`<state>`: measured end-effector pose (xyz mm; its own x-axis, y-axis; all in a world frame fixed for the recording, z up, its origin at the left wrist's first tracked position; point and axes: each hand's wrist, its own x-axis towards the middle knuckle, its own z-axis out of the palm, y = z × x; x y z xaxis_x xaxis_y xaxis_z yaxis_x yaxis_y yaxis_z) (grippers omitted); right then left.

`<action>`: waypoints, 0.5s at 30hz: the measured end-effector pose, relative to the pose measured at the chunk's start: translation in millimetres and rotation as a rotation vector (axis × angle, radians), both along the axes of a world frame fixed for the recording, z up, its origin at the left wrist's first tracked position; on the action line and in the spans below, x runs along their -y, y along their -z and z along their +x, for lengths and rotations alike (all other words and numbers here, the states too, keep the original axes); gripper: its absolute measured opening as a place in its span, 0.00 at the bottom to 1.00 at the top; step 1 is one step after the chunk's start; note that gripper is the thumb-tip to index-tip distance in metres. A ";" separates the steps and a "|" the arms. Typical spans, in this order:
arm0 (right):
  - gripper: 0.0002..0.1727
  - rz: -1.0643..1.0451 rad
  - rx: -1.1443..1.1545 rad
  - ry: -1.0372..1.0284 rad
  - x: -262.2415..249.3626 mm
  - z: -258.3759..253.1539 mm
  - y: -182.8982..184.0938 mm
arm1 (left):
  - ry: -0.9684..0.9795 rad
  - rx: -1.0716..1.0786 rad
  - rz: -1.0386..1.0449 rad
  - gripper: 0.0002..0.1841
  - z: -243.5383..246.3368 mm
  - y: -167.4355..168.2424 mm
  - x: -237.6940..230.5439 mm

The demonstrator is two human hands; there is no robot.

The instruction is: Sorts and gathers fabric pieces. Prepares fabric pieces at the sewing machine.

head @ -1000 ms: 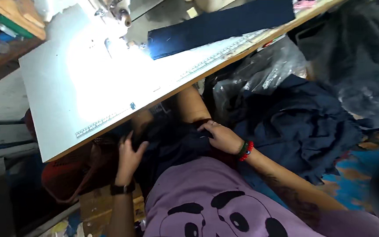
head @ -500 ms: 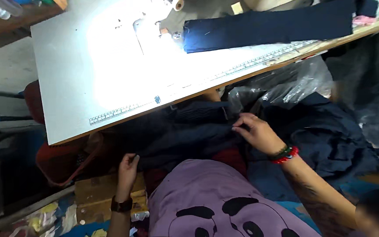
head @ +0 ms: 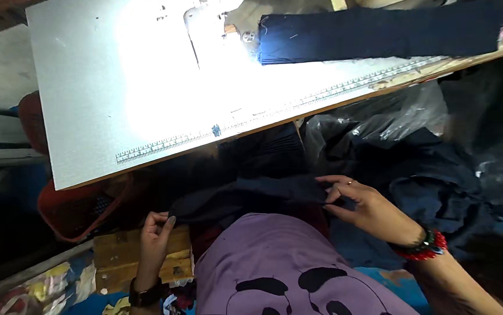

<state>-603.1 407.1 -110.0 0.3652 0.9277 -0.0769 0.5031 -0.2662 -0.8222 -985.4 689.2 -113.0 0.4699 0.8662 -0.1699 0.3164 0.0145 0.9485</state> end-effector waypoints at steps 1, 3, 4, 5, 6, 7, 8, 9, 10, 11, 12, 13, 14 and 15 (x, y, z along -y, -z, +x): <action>0.09 -0.032 -0.026 -0.014 0.1 0.8 1.6 | 0.027 -0.011 -0.037 0.07 -0.7 -0.5 0.1; 0.10 -0.089 -0.045 -0.031 -2.2 3.8 5.0 | 0.151 -0.114 -0.096 0.23 -0.4 -1.7 0.3; 0.10 -0.104 -0.047 -0.039 -3.7 6.0 6.3 | 0.215 -0.171 -0.117 0.34 -0.2 -0.1 0.5; 0.09 -0.110 -0.055 -0.055 -4.9 8.6 7.3 | 0.264 -0.210 -0.142 0.41 0.1 1.9 1.1; 0.07 -0.116 -0.061 -0.074 -6.0 10.7 7.6 | 0.299 -0.215 -0.169 0.42 -0.3 3.8 1.9; 0.06 -0.129 -0.068 -0.096 -6.9 12.5 6.2 | 0.320 -0.198 -0.202 0.41 -1.1 4.7 2.2; 0.05 -0.151 -0.083 -0.127 -7.0 14.2 4.2 | 0.331 -0.183 -0.247 0.40 -2.7 4.4 1.9; 0.06 -0.181 -0.102 -0.162 -6.8 15.2 2.6 | 0.339 -0.179 -0.290 0.38 -4.1 2.6 1.1; 0.07 -0.211 -0.121 -0.191 -6.4 15.3 1.8 | 0.345 -0.184 -0.328 0.38 -5.3 0.2 0.1; 0.07 -0.241 -0.138 -0.212 -6.1 14.8 1.7 | 0.350 -0.189 -0.355 0.37 -6.0 -1.4 -0.7; 0.07 -0.266 -0.152 -0.221 -5.3 14.1 3.0 | 0.352 -0.195 -0.372 0.37 -6.8 -1.7 -0.9; 0.07 -0.286 -0.162 -0.222 -3.9 13.2 5.7 | 0.354 -0.200 -0.384 0.37 -7.3 -1.5 -0.9; 0.07 -0.304 -0.177 -0.215 -2.8 12.3 8.2 | 0.355 -0.202 -0.398 0.36 -7.5 -1.2 -0.9; 0.06 -0.314 -0.196 -0.204 -2.3 11.4 9.7 | 0.354 -0.206 -0.403 0.35 -7.3 -1.0 -0.8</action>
<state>-591.7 409.4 -119.7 0.1270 0.9001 -0.4168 0.4134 -0.4300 -0.8026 -992.7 689.9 -112.0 0.6413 0.5099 -0.5734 0.5459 0.2220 0.8079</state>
